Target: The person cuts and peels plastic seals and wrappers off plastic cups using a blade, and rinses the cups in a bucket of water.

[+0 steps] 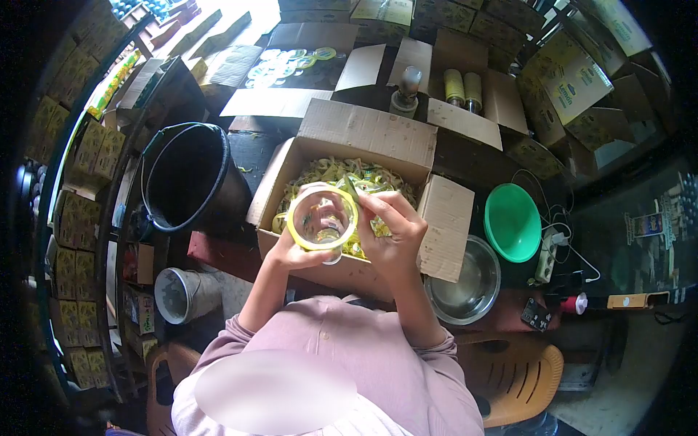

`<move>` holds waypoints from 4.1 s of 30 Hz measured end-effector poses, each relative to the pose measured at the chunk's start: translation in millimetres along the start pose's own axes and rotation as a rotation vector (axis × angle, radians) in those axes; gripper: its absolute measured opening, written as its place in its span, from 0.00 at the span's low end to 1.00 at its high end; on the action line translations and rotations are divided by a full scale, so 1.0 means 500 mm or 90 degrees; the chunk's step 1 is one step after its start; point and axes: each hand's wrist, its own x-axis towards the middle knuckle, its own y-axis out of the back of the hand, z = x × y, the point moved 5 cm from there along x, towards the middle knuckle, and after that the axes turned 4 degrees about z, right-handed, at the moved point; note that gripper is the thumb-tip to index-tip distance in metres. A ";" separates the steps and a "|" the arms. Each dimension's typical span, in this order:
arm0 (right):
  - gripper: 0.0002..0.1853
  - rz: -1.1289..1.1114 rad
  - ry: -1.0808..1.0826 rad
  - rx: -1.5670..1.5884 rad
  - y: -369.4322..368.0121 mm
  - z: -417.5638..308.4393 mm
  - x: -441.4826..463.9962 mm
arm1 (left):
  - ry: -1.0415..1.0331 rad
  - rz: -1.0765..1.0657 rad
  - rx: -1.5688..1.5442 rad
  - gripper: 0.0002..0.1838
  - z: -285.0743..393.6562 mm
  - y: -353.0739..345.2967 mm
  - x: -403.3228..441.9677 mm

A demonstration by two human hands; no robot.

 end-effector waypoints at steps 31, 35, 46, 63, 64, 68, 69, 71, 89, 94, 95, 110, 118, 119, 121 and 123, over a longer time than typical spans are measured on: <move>0.12 0.121 -0.024 -0.035 0.011 -0.018 -0.022 | -0.045 0.093 0.192 0.35 0.018 -0.006 0.027; 0.12 0.109 0.038 -0.068 0.015 -0.047 0.005 | -0.079 0.070 0.229 0.36 0.027 -0.012 0.039; 0.12 0.092 0.015 -0.016 0.022 -0.016 0.009 | -0.034 0.026 0.272 0.35 0.022 -0.027 0.026; 0.14 -0.015 -0.201 -0.139 0.009 0.064 -0.024 | -0.008 0.131 0.046 0.36 0.001 0.024 0.011; 0.13 0.009 -0.191 -0.115 0.013 0.053 -0.025 | -0.005 0.126 0.053 0.36 -0.003 0.024 0.006; 0.11 0.089 -0.013 -0.108 0.028 -0.003 -0.025 | -0.034 0.096 0.091 0.38 -0.003 0.015 0.003; 0.11 0.096 -0.003 -0.114 0.030 -0.011 -0.030 | -0.050 0.085 0.126 0.39 -0.001 0.011 0.003; 0.11 0.108 0.017 -0.124 0.029 -0.024 -0.041 | -0.054 0.092 0.188 0.40 -0.003 0.007 0.005; 0.14 0.150 0.087 -0.194 0.012 -0.035 -0.042 | -0.092 0.085 0.523 0.40 0.011 -0.011 0.003; 0.13 0.094 0.048 -0.126 0.022 -0.010 -0.017 | -0.059 0.041 0.493 0.38 0.003 -0.018 -0.003; 0.13 0.105 0.021 -0.100 0.025 -0.002 -0.019 | -0.049 0.044 0.478 0.38 0.001 -0.017 -0.003; 0.12 0.094 0.019 -0.054 0.033 0.006 -0.033 | -0.087 -0.032 0.478 0.37 0.015 -0.035 0.002; 0.11 0.089 -0.012 0.013 0.044 0.009 -0.044 | -0.068 0.068 0.312 0.34 0.004 -0.019 -0.002; 0.11 0.089 -0.008 0.012 0.043 0.008 -0.044 | -0.071 0.077 0.293 0.34 0.004 -0.019 -0.002; 0.11 0.091 -0.002 0.011 0.041 0.005 -0.043 | -0.080 0.033 0.358 0.35 0.008 -0.020 -0.001; 0.12 0.091 0.012 -0.015 0.040 -0.001 -0.039 | -0.077 0.004 0.393 0.35 0.009 -0.018 -0.002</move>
